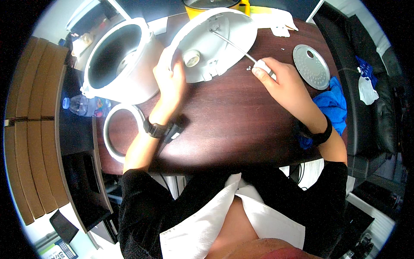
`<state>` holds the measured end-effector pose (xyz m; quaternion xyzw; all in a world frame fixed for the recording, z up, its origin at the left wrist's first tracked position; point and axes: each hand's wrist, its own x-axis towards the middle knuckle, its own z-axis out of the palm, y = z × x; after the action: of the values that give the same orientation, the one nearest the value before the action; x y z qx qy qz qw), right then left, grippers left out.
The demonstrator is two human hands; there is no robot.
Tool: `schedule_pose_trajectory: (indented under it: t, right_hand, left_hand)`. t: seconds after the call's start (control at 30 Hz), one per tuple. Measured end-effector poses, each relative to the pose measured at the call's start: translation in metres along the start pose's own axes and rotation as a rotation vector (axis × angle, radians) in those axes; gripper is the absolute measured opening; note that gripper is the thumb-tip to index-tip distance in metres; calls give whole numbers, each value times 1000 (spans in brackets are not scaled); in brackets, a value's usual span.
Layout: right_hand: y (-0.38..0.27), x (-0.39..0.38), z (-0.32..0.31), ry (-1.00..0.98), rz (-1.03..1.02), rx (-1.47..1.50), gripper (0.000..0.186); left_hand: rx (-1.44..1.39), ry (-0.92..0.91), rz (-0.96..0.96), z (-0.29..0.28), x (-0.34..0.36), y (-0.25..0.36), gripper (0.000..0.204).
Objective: The person uses a screwdriver to remove screws from a white plastic lid of a rice cooker, then wipes the lid with a blue cloth. The person handles the lid and a perforated metal plate, placing them on the table.
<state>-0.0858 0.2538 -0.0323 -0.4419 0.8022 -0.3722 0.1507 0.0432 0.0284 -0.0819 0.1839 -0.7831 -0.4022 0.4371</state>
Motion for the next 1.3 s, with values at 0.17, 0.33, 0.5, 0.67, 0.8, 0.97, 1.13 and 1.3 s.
schedule_pose_trajectory:
  t: [0.17,0.33,0.5,0.67,0.8,0.97,1.13,1.3]
  right_hand:
    - [-10,-2,-6,282,-225,-516,31]
    - [-20,-5,-13,223,-180,-595,29]
    - [2,6,-1,-25,-51,-84,31]
    - [-15,1,5,-273,312,723,33]
    - [-10,4,-1,-243,265,582,37]
    - [-2,2,-5,190,-174,-324,33]
    - [-18,-3,-10,272,-208,-578,32]
    - [-18,-2,-12,115,-126,-434,36]
  left_hand:
    - [19,36,97,1,2,2,22]
    - [14,14,159,-4,4,-5,19]
    - [14,15,176,-5,6,-6,17]
    - [51,31,154,-6,5,-9,18]
    - [53,22,131,-4,9,-7,18]
    - [60,14,109,-6,9,0,22]
    - [84,5,124,-6,9,1,27]
    - [82,30,180,-6,6,-2,16]
